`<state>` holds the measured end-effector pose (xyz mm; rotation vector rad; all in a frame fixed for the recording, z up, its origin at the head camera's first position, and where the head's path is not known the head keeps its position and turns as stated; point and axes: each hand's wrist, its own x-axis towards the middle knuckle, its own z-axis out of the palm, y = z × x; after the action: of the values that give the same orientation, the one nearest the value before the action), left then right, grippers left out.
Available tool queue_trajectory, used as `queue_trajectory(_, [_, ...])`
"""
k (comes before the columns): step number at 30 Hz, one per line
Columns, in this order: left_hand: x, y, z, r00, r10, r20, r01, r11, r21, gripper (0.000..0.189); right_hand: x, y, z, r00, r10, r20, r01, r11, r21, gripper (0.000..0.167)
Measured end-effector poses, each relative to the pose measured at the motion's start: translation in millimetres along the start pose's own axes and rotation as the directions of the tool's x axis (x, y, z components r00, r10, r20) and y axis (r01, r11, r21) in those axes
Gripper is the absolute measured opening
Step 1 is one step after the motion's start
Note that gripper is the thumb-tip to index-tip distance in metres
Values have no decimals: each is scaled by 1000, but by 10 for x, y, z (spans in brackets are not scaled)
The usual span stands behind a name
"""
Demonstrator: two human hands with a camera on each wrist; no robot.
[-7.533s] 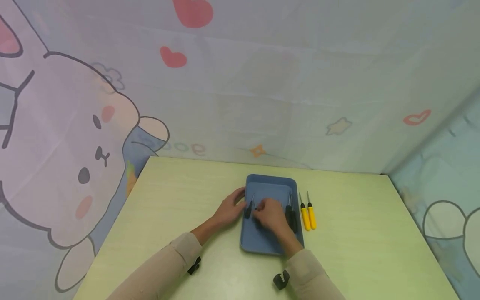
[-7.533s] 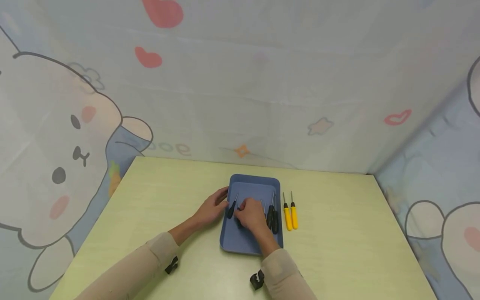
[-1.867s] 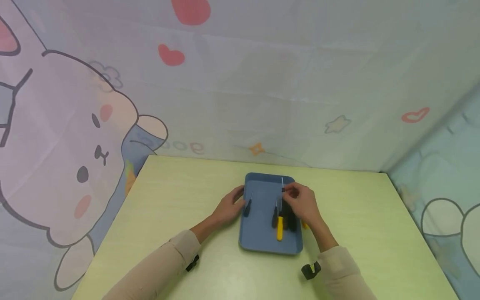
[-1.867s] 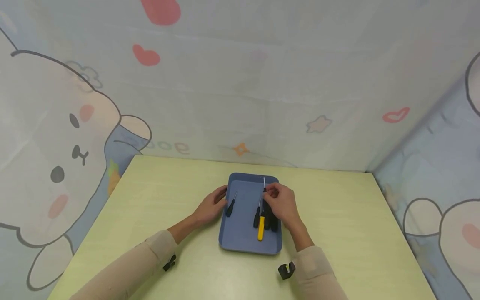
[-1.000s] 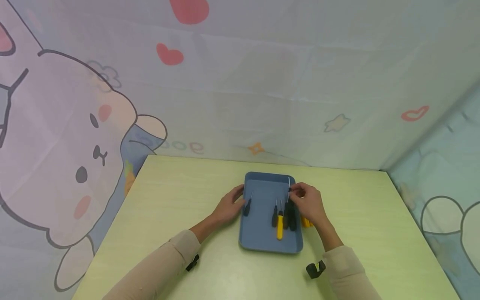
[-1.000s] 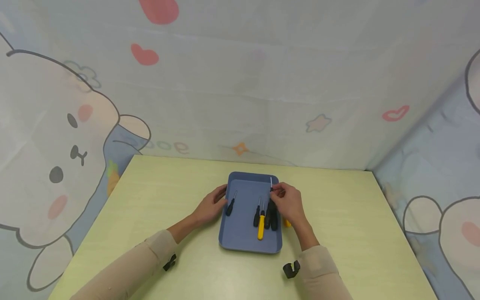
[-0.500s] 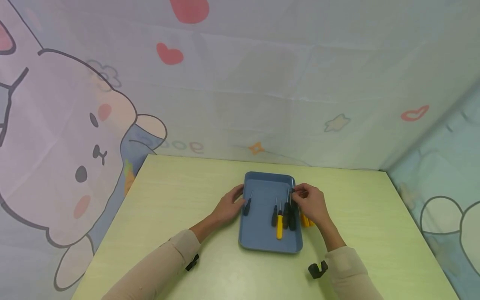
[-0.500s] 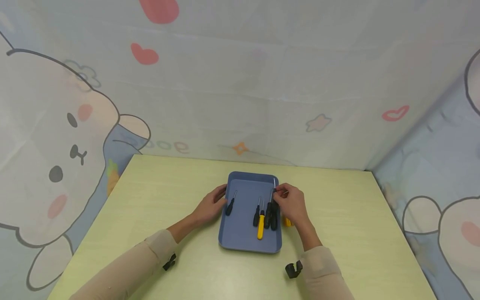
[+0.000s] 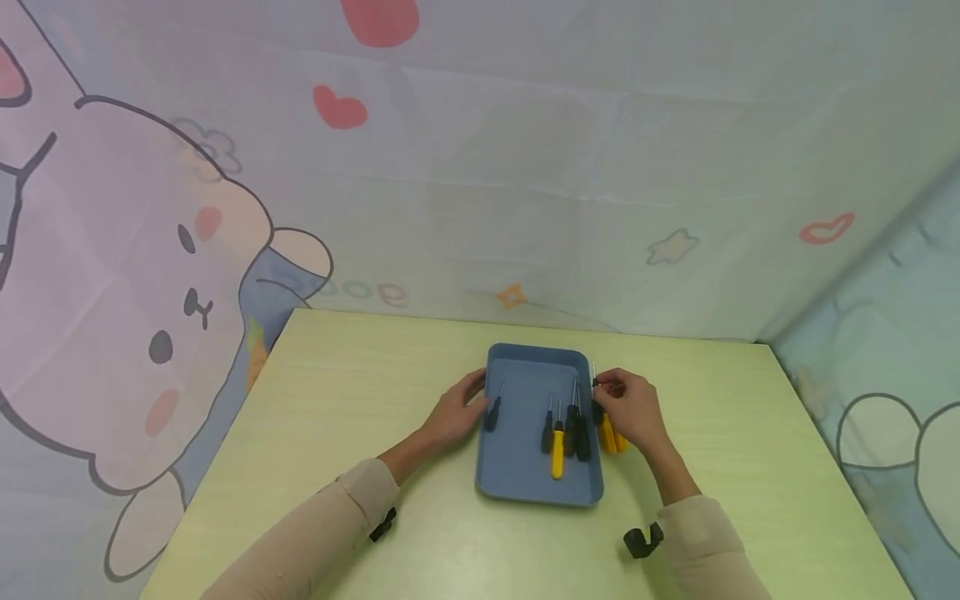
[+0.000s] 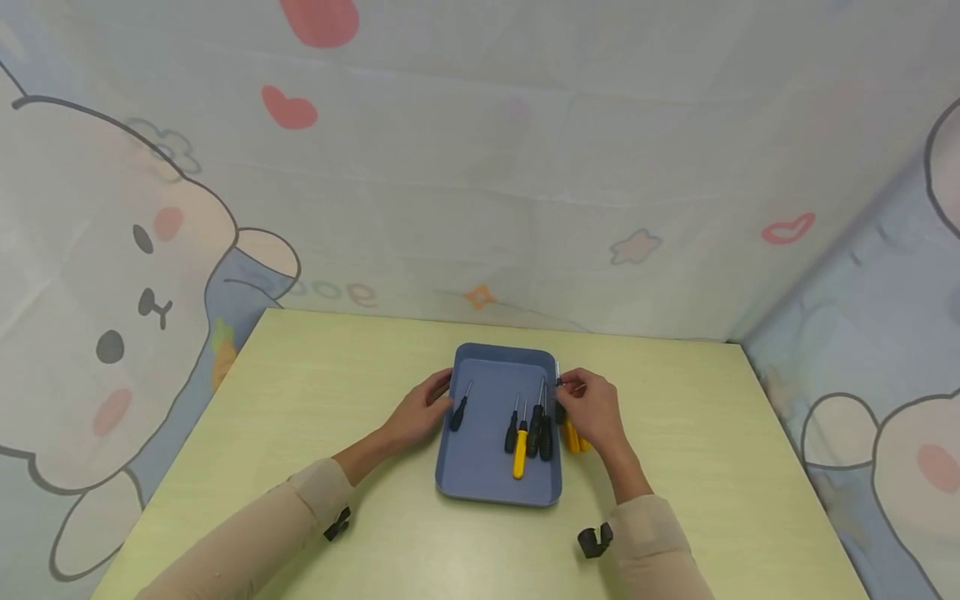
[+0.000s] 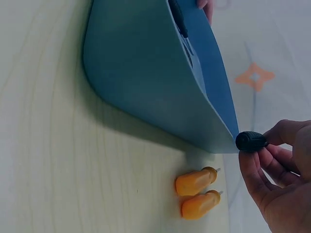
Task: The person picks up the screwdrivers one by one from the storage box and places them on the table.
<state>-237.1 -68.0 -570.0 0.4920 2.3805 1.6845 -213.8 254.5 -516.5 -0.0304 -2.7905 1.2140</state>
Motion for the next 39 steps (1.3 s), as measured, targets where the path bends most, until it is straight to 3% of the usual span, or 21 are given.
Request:
queue_trajectory(15, [16, -10, -10, 1000, 4, -6, -4, 1000, -4, 59, -10, 158, -119, 999, -30, -17, 30, 999, -14, 24])
queue_trajectory(39, [3, 6, 8, 1000, -10, -14, 10, 1000, 8, 59, -28, 406, -186, 998, 12, -68, -16, 998, -59, 27])
